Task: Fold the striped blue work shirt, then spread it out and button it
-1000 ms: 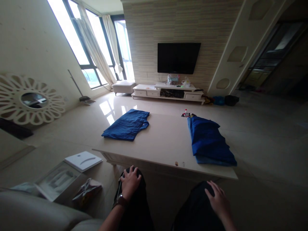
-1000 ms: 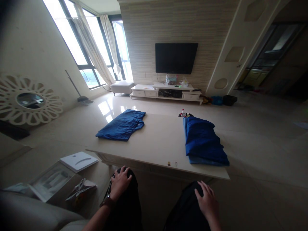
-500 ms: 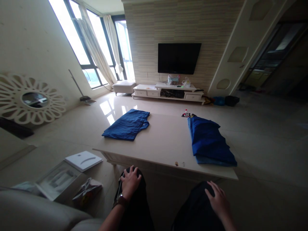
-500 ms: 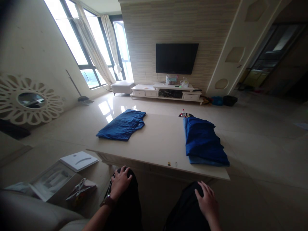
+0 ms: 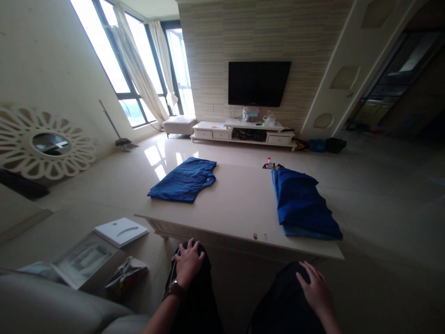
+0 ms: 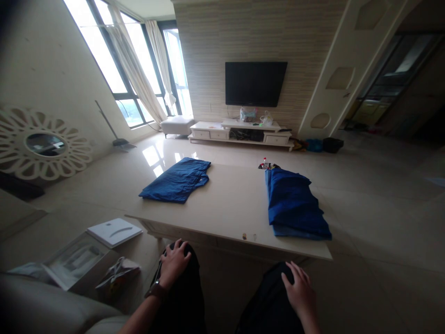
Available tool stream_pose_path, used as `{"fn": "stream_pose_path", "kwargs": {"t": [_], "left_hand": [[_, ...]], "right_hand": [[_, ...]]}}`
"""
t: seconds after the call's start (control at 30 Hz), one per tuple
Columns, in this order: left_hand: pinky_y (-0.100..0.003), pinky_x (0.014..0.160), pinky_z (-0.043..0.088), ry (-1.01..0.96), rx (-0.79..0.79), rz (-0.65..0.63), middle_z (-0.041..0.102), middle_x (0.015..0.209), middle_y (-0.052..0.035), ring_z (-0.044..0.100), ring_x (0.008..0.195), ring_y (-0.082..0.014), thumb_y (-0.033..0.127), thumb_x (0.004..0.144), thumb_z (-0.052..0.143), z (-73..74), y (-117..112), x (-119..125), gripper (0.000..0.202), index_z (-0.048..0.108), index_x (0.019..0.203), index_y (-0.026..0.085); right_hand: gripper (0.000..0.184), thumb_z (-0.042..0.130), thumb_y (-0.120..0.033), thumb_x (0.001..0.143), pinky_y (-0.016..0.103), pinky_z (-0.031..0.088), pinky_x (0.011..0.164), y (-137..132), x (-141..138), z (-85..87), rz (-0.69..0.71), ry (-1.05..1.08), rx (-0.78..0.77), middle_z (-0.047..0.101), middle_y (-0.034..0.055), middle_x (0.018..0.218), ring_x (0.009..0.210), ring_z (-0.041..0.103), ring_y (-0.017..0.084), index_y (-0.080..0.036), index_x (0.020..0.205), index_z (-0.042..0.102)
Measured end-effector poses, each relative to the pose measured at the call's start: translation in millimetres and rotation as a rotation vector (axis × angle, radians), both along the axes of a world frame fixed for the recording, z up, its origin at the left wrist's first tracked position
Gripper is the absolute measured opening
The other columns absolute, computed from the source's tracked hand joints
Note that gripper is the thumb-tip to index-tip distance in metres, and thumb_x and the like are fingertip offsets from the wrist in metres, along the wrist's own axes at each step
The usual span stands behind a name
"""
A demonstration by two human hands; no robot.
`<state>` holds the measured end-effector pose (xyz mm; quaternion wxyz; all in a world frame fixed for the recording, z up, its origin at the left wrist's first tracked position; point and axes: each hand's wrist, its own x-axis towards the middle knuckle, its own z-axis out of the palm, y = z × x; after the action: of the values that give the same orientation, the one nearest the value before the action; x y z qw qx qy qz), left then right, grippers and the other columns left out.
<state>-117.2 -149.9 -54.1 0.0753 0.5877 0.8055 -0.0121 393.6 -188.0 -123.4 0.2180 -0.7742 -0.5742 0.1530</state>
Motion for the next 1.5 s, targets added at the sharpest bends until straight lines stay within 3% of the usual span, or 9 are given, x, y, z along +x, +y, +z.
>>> {"fn": "stream_pose_path", "kwargs": {"t": [0.4,0.77,1.17,1.5], "left_hand": [[-0.066,0.106,0.042,0.000,-0.009,0.003,0.038,0.166,-0.0059,0.034,0.144,-0.0461,0.044,0.096,0.049,2.1,0.3,0.4,0.055,0.059,0.149,0.030],[-0.065,0.106,0.042,0.003,-0.023,0.004,0.038,0.167,-0.0055,0.033,0.145,-0.0463,0.045,0.097,0.048,5.8,0.2,1.8,0.055,0.058,0.149,0.030],[-0.065,0.106,0.042,0.004,-0.012,-0.001,0.038,0.166,-0.0061,0.034,0.144,-0.0461,0.045,0.097,0.048,1.8,0.0,0.8,0.055,0.058,0.149,0.030],[-0.065,0.105,0.042,0.000,-0.021,-0.002,0.038,0.166,-0.0071,0.035,0.144,-0.0462,0.044,0.097,0.049,7.7,0.0,2.7,0.054,0.059,0.148,0.030]], "right_hand": [[0.074,0.040,-0.071,0.084,0.054,0.042,0.114,-0.5,-3.0,8.8,-0.006,-0.003,-0.032,0.056,0.0037,0.152,0.142,0.046,0.034,-0.025,0.135,0.069],[0.071,0.042,-0.069,0.086,0.054,0.042,0.115,-0.3,0.9,0.7,0.013,0.008,0.019,0.058,0.0058,0.150,0.139,0.048,0.035,-0.023,0.133,0.070],[0.074,0.041,-0.070,0.085,0.054,0.041,0.115,0.3,0.0,5.4,0.001,0.009,-0.013,0.058,0.0052,0.150,0.141,0.046,0.035,-0.023,0.135,0.070],[0.069,0.044,-0.067,0.086,0.055,0.040,0.116,-0.5,0.0,3.9,0.001,0.013,0.015,0.058,0.0062,0.150,0.141,0.046,0.036,-0.024,0.133,0.070]]}}
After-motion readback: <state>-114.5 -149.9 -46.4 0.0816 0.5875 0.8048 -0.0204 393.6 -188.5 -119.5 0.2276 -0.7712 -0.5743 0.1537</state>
